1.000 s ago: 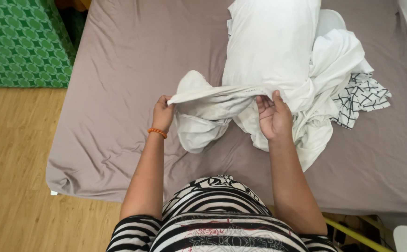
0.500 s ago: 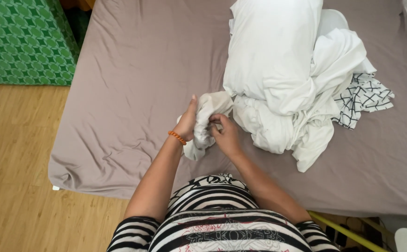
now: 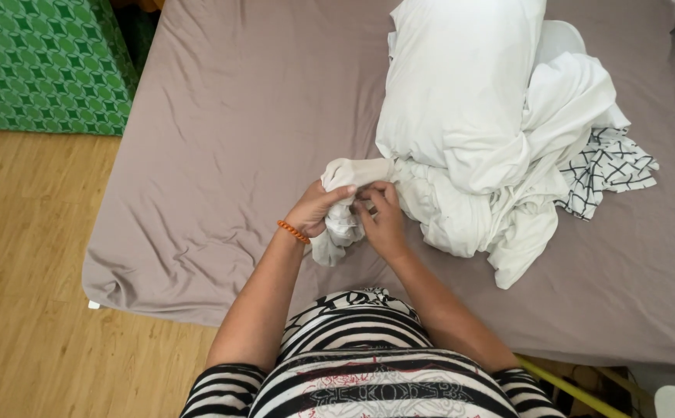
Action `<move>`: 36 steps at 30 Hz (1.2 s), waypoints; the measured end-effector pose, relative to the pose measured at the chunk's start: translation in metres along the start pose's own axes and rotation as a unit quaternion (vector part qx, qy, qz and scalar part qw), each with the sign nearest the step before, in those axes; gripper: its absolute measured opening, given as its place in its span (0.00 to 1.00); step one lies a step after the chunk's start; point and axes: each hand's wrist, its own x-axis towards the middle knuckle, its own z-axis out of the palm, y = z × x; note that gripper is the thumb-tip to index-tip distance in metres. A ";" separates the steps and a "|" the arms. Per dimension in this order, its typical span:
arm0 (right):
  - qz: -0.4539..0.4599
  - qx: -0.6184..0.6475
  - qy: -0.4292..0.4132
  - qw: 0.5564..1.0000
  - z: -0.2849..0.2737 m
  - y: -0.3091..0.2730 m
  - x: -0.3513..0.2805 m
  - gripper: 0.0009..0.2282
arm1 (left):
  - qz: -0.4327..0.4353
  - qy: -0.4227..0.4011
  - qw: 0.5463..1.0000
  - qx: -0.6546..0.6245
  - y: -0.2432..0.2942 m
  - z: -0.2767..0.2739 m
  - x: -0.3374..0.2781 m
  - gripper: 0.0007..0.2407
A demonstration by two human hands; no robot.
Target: The person folds a white towel on a bed, smoothing and aligning the edges by hand. They then pick up the folded towel and place it on a white chair next to a shelf.
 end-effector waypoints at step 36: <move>0.053 0.085 0.144 0.984 -0.017 0.024 -0.008 0.07 | -0.113 0.109 0.985 0.076 -0.036 -0.052 0.022 0.17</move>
